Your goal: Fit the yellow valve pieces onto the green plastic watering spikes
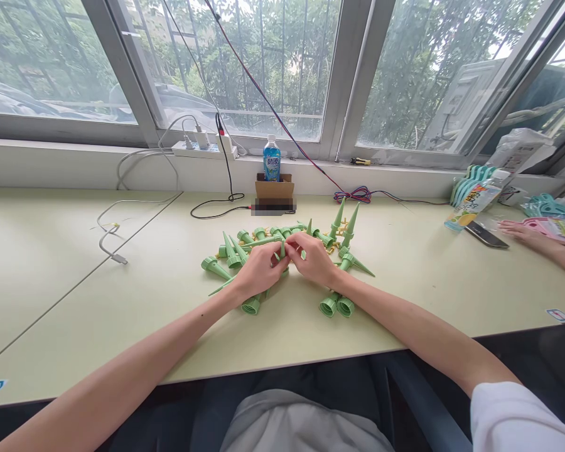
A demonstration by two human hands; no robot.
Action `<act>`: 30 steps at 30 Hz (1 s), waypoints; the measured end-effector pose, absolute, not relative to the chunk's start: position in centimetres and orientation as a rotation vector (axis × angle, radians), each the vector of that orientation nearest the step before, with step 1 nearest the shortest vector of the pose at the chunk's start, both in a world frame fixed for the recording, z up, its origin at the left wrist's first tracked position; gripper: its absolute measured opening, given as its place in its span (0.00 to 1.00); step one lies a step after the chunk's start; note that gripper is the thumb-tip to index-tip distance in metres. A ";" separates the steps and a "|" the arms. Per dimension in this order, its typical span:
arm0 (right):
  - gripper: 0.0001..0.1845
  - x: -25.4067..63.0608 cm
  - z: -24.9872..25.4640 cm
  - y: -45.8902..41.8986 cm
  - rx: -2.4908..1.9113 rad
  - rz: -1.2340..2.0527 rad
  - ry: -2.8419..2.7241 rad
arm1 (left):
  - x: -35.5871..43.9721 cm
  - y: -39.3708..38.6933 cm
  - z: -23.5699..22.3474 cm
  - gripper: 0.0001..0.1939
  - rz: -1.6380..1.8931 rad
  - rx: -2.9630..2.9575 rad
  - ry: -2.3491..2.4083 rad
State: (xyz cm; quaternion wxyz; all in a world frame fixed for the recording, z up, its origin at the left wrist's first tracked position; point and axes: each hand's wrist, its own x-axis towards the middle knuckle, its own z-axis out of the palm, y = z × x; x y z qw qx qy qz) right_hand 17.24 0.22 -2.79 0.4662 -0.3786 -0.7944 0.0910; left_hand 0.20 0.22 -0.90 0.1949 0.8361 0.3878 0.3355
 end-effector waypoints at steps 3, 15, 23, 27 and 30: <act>0.06 17.3 -2.8 0.2 -0.925 0.224 -1.951 | 0.2 0.2 -0.9 0.14 0.936 2.341 1.094; 0.07 17.3 -2.8 0.2 -0.922 0.219 -1.945 | 0.2 0.3 -1.0 0.12 0.930 2.340 1.084; 0.06 17.2 -2.7 0.1 -0.919 0.226 -1.945 | 0.1 0.2 -1.0 0.13 0.919 2.328 1.090; 0.06 17.2 -2.7 0.1 -0.920 0.224 -1.943 | 0.1 0.3 -1.1 0.12 0.923 2.332 1.086; 0.06 17.2 -2.7 0.1 -0.918 0.220 -1.944 | 0.2 0.3 -1.0 0.13 0.925 2.334 1.091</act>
